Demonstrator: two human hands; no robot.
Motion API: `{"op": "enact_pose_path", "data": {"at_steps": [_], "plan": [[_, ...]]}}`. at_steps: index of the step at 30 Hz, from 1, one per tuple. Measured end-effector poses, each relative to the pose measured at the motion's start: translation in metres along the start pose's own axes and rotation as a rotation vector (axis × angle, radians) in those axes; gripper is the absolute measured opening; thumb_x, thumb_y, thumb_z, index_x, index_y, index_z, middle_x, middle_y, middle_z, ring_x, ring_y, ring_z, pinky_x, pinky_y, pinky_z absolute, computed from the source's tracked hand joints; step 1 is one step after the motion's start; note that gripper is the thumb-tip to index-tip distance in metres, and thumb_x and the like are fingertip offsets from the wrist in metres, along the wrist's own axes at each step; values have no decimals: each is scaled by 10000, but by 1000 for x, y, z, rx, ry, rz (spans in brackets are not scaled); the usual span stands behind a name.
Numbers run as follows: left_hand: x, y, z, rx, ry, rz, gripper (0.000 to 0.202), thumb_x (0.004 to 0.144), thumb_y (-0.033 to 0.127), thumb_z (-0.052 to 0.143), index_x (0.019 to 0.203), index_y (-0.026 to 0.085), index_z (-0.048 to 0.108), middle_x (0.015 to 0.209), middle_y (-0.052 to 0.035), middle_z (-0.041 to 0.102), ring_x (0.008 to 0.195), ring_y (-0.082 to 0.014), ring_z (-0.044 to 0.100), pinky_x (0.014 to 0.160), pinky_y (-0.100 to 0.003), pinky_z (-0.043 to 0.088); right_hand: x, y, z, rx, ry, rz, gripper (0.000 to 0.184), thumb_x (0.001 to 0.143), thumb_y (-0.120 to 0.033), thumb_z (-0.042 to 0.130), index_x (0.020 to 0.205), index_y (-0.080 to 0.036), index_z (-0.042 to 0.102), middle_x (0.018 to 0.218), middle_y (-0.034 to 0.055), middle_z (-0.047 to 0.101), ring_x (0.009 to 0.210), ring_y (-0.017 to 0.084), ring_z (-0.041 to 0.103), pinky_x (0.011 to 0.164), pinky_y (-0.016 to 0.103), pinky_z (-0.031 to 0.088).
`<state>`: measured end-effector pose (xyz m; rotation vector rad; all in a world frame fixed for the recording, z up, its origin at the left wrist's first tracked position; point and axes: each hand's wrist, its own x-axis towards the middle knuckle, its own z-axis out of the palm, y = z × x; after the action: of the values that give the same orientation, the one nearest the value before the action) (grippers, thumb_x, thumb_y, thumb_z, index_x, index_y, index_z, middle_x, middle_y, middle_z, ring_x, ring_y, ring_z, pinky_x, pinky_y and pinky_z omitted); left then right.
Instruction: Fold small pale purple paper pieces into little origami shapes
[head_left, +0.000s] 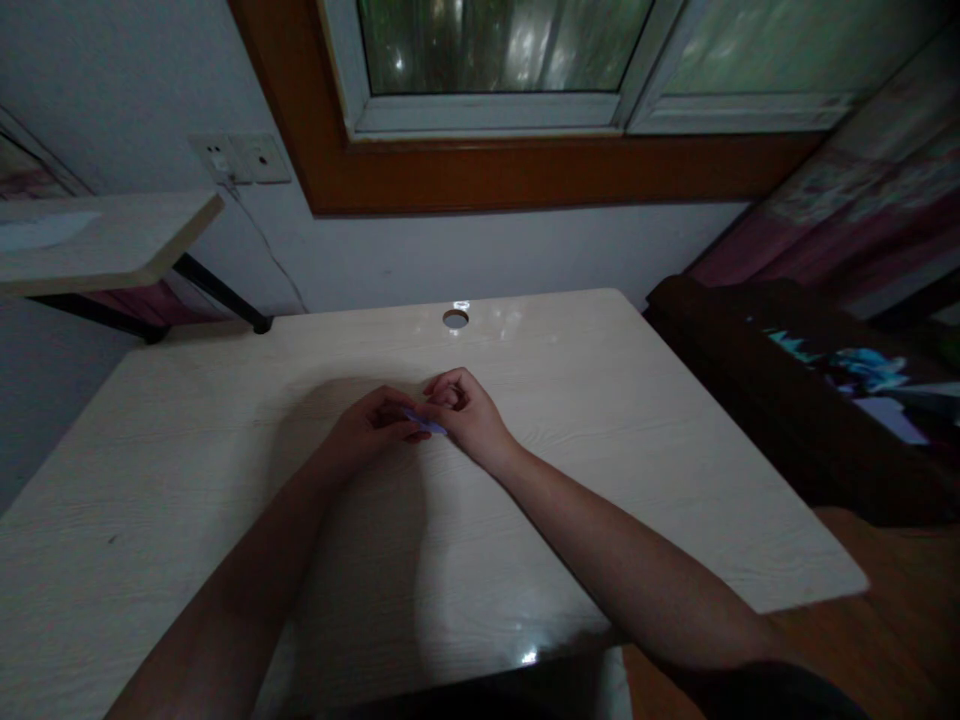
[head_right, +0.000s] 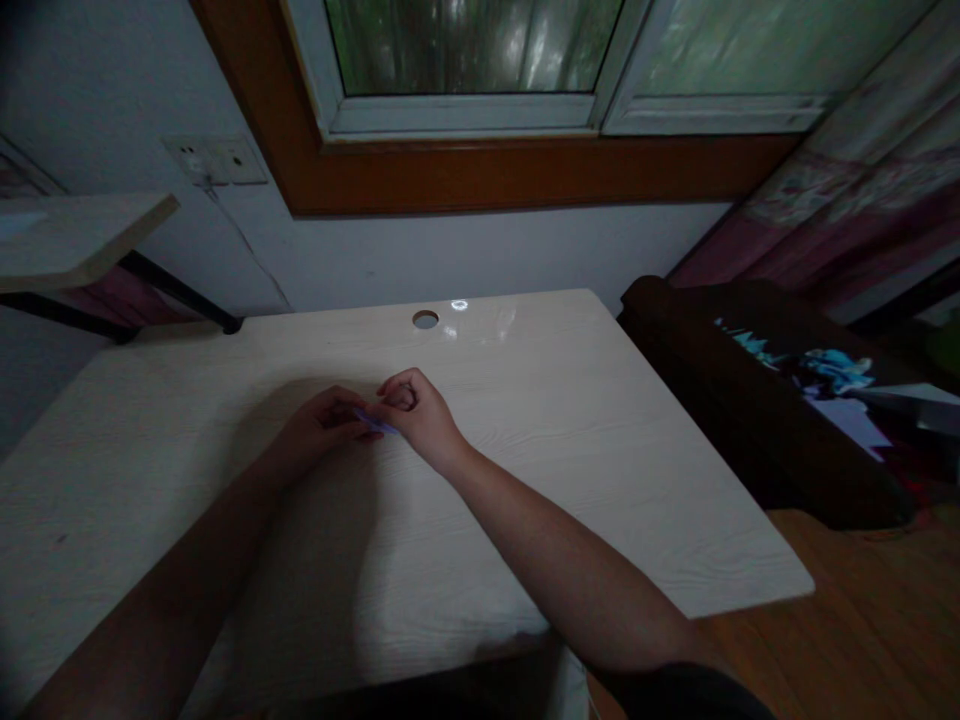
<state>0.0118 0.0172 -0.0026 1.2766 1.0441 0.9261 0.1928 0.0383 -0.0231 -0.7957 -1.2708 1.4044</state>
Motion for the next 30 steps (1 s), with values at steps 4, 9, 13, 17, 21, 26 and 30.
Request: {"op": "enact_pose_path", "data": {"at_steps": [4,9,13,17,21,26,30], "plan": [[0,1,1,-10,27,21,388,683,372,802,925,150,597,826,-66,758,785,-242,743,767,-397,606,0,-2,-2,-94,-17,-54,221,734,-345,755,822,-218,597,823,-3,604,701,136,554,616,267,459],[2,-3,0,-20,114,47,401,694,404,789,934,148,594,877,-79,755,811,-241,741,812,-417,595,-1,-9,-4,-324,-30,-212,90,830,-322,681,863,-239,689,886,23,610,820,166,580,732,303,466],[4,-7,-1,-30,168,73,430,696,408,785,960,149,567,892,-82,750,812,-239,740,810,-420,595,-2,-12,-5,-379,-49,-247,118,886,-296,612,961,-258,695,934,35,631,880,181,599,774,320,473],[3,-4,0,-4,170,80,410,714,408,766,957,159,550,902,-77,747,813,-229,739,801,-410,598,-2,-11,-7,-411,-62,-269,137,901,-244,576,970,-261,693,958,39,655,912,194,609,822,348,479],[2,-1,2,-14,175,90,399,705,400,775,941,159,561,911,-67,741,814,-221,736,809,-408,598,-2,-11,-7,-433,-88,-297,192,905,-188,541,979,-263,701,973,37,671,939,195,619,863,354,480],[2,-5,0,-13,152,82,392,709,390,777,951,146,589,910,-77,743,841,-225,729,827,-407,594,-4,-14,-7,-453,-127,-310,227,903,-137,518,989,-250,695,983,38,670,946,183,625,873,342,487],[4,-9,-2,-20,156,104,384,698,378,789,948,155,600,903,-64,745,826,-217,727,806,-396,600,-5,-15,-6,-490,-138,-311,158,907,-198,560,1005,-229,680,989,46,666,923,176,624,825,319,494]]}}
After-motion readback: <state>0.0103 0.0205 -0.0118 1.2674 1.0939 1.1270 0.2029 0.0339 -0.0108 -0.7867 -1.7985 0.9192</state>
